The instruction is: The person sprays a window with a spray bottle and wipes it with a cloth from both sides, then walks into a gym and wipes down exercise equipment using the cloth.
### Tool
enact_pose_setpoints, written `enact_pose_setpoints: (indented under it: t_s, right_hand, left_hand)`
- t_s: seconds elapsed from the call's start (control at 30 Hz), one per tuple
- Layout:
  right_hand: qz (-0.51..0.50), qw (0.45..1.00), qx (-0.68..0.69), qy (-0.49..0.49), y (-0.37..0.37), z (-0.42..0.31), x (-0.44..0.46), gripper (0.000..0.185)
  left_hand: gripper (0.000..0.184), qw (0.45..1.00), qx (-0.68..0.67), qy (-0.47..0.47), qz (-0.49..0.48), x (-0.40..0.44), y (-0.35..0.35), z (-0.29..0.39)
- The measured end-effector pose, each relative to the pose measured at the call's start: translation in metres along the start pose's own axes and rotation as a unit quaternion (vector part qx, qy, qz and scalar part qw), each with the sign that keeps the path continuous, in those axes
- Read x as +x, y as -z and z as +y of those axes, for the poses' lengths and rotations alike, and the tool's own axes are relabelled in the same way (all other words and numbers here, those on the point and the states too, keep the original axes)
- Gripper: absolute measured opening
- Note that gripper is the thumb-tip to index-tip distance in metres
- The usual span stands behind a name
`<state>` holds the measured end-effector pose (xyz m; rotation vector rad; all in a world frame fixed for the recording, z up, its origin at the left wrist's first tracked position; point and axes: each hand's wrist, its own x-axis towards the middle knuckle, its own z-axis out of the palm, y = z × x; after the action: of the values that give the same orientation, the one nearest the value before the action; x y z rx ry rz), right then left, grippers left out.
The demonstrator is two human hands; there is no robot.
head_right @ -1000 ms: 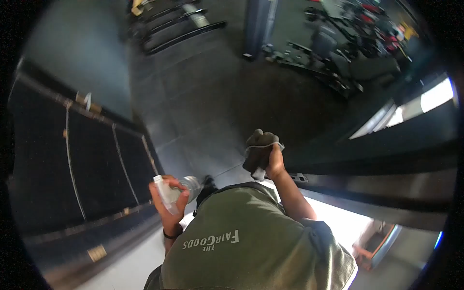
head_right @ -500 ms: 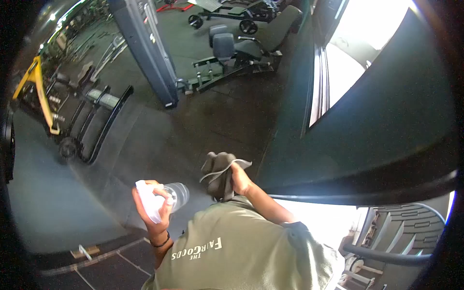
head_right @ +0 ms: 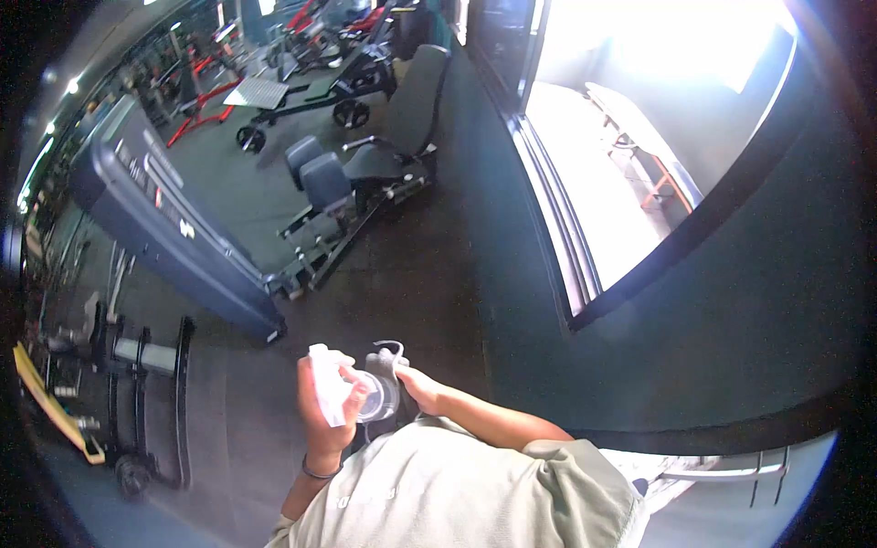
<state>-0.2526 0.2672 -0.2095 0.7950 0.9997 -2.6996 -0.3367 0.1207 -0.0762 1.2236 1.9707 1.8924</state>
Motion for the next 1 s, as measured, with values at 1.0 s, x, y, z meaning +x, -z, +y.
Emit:
enact_pose_setpoints:
  t_s: [1.0]
  right_hand:
    - [0.296,0.861,0.198,0.362,0.092,-0.373,0.258,0.067]
  left_hand:
    - [0.035,0.930,-0.280,-0.017,-0.238,0.570,-0.096,-0.226]
